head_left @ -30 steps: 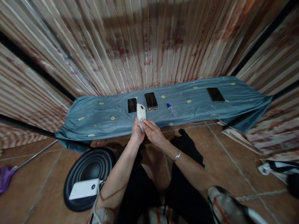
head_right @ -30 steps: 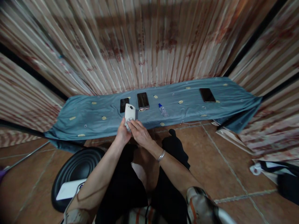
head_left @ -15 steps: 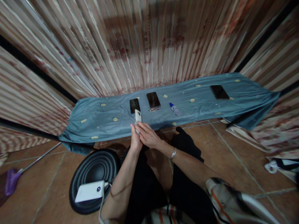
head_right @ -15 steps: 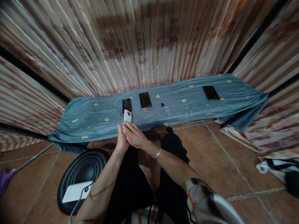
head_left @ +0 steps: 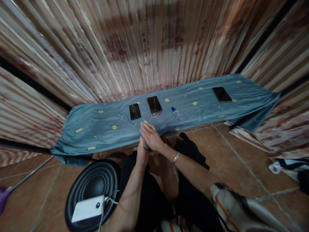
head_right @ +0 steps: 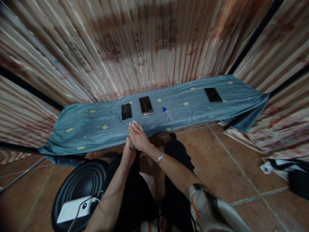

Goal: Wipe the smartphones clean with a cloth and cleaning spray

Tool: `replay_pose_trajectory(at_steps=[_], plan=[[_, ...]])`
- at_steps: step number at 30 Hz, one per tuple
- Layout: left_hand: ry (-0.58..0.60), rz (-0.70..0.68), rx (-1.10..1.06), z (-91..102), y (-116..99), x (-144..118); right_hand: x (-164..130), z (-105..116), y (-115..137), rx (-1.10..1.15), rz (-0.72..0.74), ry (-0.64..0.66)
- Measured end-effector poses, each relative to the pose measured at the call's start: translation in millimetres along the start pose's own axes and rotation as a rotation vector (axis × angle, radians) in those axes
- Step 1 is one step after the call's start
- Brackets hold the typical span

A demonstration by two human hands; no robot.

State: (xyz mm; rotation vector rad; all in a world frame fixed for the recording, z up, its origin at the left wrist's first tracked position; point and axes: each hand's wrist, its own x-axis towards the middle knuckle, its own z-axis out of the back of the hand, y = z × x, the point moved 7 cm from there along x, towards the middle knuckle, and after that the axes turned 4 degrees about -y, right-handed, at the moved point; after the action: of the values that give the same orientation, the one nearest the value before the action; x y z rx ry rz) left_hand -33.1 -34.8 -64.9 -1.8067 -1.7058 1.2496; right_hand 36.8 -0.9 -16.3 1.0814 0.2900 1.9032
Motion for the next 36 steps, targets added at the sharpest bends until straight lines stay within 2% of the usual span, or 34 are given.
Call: replay_pose_trajectory(at_steps=[6,13,18,28,32,36], plan=[[0.003,-0.056,0.017,5.5,4,6,9,6,-17,0.016,-0.053,-0.017],[-0.016,0.052,0.053,9.6,7,2,14,-2,-37,0.043,-0.088,-0.016],[-0.061,0.134,0.029,14.9,2,-4,9,-11,-53,0.082,-0.228,-0.005],[-0.019,0.217,-0.102,12.0,2,-2,1,-14,-73,0.092,-0.479,0.000],[-0.062,0.227,-0.099,10.6,3,-3,2,-10,-72,0.082,-0.461,-0.023],[-0.110,0.215,-0.096,10.7,5,-2,4,-5,-62,0.057,-0.324,-0.062]])
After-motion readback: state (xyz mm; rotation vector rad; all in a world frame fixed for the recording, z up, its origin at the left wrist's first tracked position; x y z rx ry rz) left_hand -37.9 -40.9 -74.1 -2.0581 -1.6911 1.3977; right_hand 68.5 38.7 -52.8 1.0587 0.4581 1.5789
